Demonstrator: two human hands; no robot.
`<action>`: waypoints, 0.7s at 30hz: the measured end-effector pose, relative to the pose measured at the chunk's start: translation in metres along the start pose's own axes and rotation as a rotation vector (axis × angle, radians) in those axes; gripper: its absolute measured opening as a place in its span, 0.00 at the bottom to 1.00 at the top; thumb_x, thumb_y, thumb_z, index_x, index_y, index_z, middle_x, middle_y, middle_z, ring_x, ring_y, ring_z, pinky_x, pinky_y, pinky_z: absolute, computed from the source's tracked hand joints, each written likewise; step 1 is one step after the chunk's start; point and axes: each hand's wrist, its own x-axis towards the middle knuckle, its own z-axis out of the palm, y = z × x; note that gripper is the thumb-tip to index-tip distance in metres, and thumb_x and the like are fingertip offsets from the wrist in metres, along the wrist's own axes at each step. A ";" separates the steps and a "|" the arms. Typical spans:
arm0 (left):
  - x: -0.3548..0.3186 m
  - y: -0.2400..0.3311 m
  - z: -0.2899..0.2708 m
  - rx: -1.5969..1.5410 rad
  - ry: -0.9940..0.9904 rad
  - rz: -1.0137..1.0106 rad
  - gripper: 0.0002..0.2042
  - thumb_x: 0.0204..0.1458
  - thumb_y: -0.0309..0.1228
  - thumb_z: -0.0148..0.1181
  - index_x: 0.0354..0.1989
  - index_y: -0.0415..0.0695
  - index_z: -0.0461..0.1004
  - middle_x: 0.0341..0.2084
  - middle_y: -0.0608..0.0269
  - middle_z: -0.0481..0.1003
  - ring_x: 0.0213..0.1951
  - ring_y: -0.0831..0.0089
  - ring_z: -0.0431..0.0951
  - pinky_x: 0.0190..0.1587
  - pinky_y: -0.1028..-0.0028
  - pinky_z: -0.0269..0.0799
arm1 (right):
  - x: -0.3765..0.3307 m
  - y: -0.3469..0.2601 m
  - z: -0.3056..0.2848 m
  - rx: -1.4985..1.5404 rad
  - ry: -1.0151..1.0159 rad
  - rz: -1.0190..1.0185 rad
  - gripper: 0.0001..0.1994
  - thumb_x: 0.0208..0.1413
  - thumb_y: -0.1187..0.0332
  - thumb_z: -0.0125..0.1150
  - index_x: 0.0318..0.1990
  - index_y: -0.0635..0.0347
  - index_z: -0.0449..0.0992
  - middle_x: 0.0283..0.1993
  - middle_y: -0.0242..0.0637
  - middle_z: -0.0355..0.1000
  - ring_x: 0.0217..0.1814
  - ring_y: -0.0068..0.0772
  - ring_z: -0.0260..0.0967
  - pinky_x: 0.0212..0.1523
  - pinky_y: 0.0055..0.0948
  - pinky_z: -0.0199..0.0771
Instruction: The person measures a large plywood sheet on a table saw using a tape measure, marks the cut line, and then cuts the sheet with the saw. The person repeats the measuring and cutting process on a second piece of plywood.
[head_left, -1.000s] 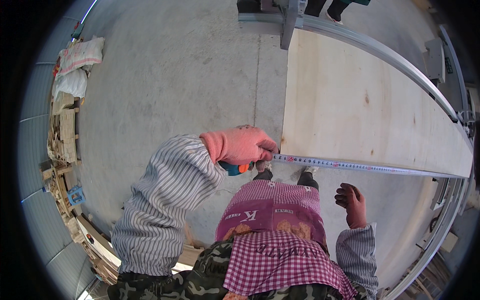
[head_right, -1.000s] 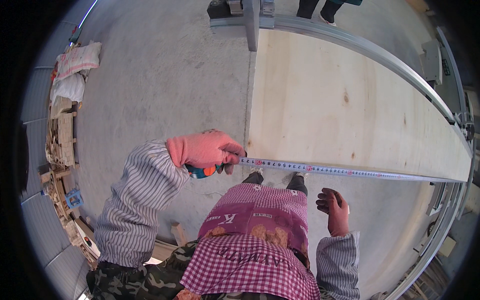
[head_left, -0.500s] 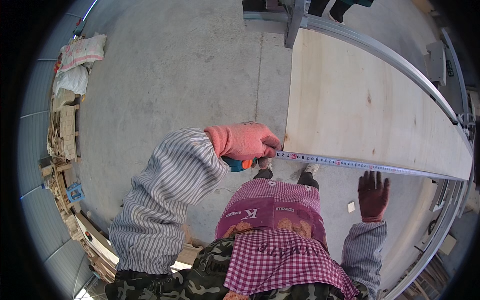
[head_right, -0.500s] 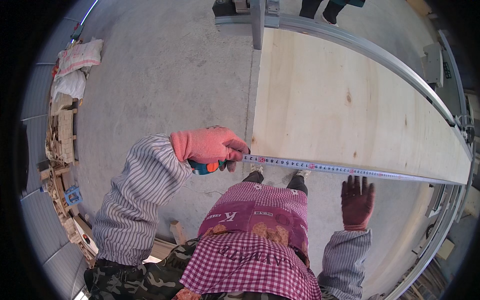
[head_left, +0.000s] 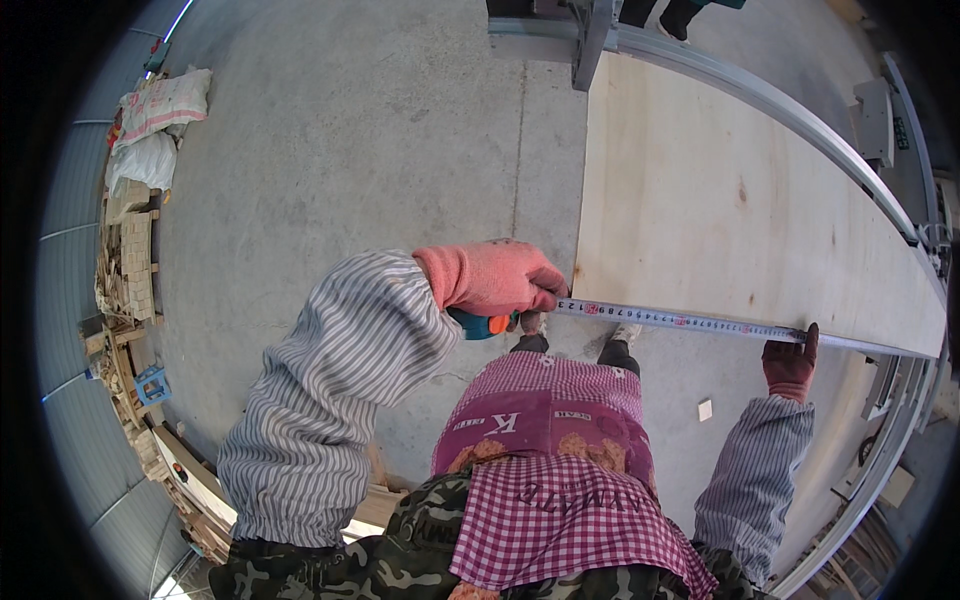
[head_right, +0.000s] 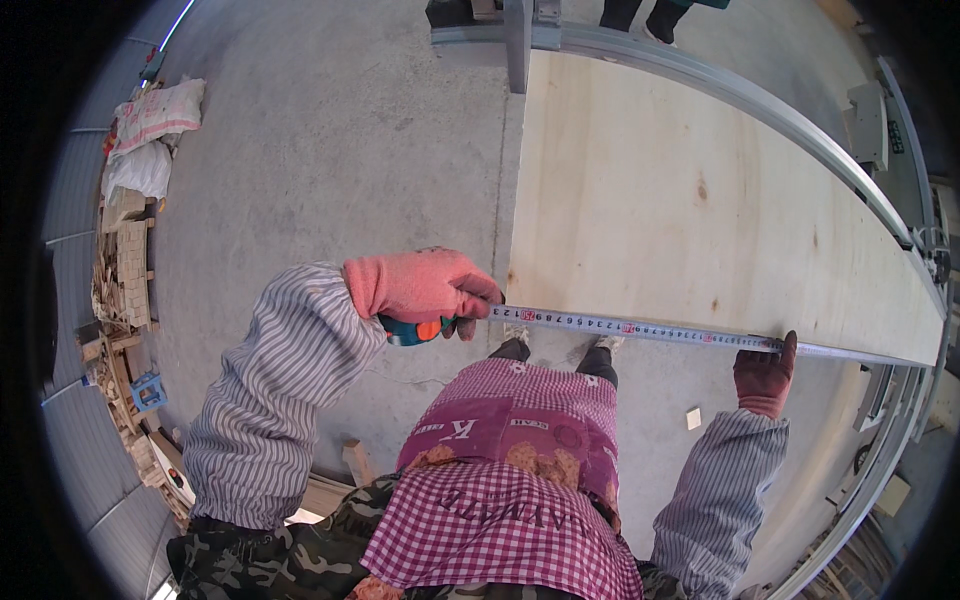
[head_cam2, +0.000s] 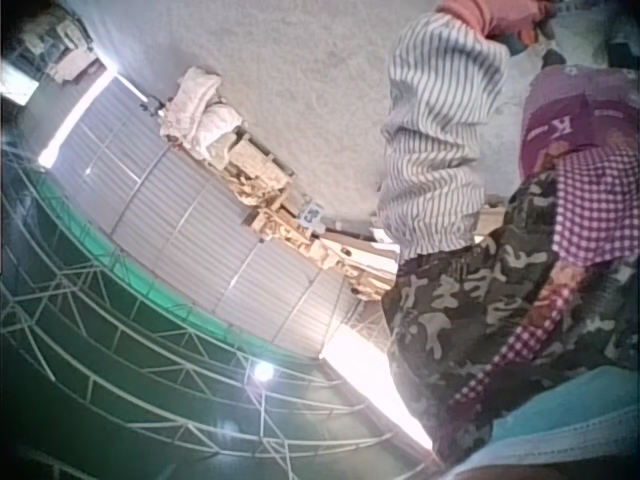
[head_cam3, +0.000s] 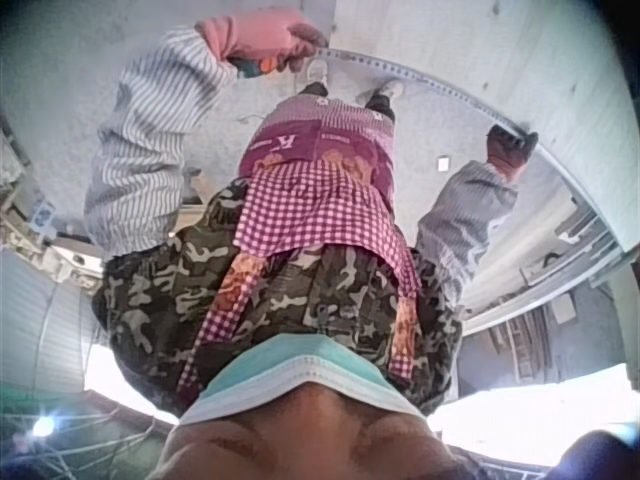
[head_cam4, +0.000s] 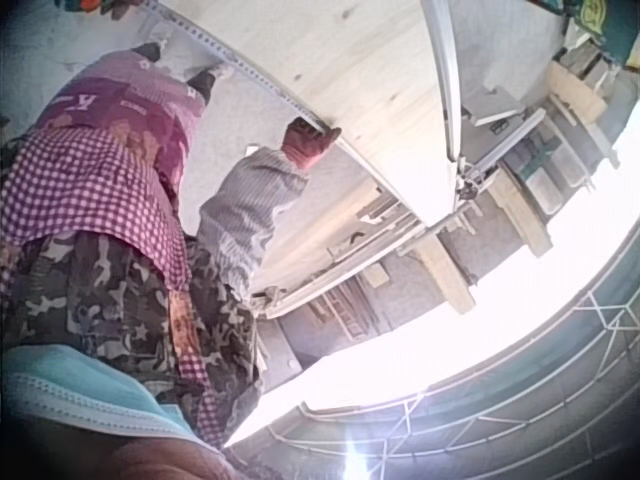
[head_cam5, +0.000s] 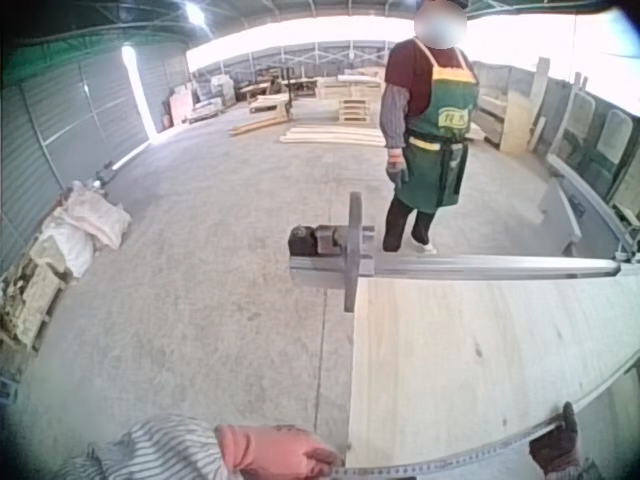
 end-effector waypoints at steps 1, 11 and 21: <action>0.000 0.000 0.000 0.008 0.001 -0.001 0.11 0.57 0.27 0.45 0.43 0.36 0.72 0.28 0.62 0.76 0.31 0.75 0.73 0.38 0.72 0.70 | 0.002 -0.001 0.001 -0.033 -0.050 0.014 0.11 0.52 0.62 0.65 0.39 0.55 0.77 0.42 0.29 0.76 0.43 0.30 0.72 0.45 0.33 0.73; 0.002 0.000 0.000 -0.004 -0.002 0.009 0.12 0.57 0.27 0.45 0.44 0.36 0.72 0.28 0.61 0.76 0.32 0.75 0.74 0.38 0.72 0.70 | 0.018 -0.007 -0.001 -0.206 0.009 -0.033 0.07 0.51 0.63 0.65 0.35 0.52 0.78 0.35 0.30 0.77 0.35 0.29 0.74 0.38 0.32 0.76; 0.004 0.002 -0.002 0.042 -0.006 -0.007 0.12 0.57 0.26 0.45 0.45 0.36 0.72 0.28 0.61 0.77 0.31 0.74 0.74 0.38 0.71 0.70 | 0.020 -0.008 -0.002 -0.202 0.045 -0.035 0.07 0.52 0.63 0.65 0.36 0.53 0.77 0.36 0.30 0.77 0.36 0.29 0.74 0.37 0.29 0.77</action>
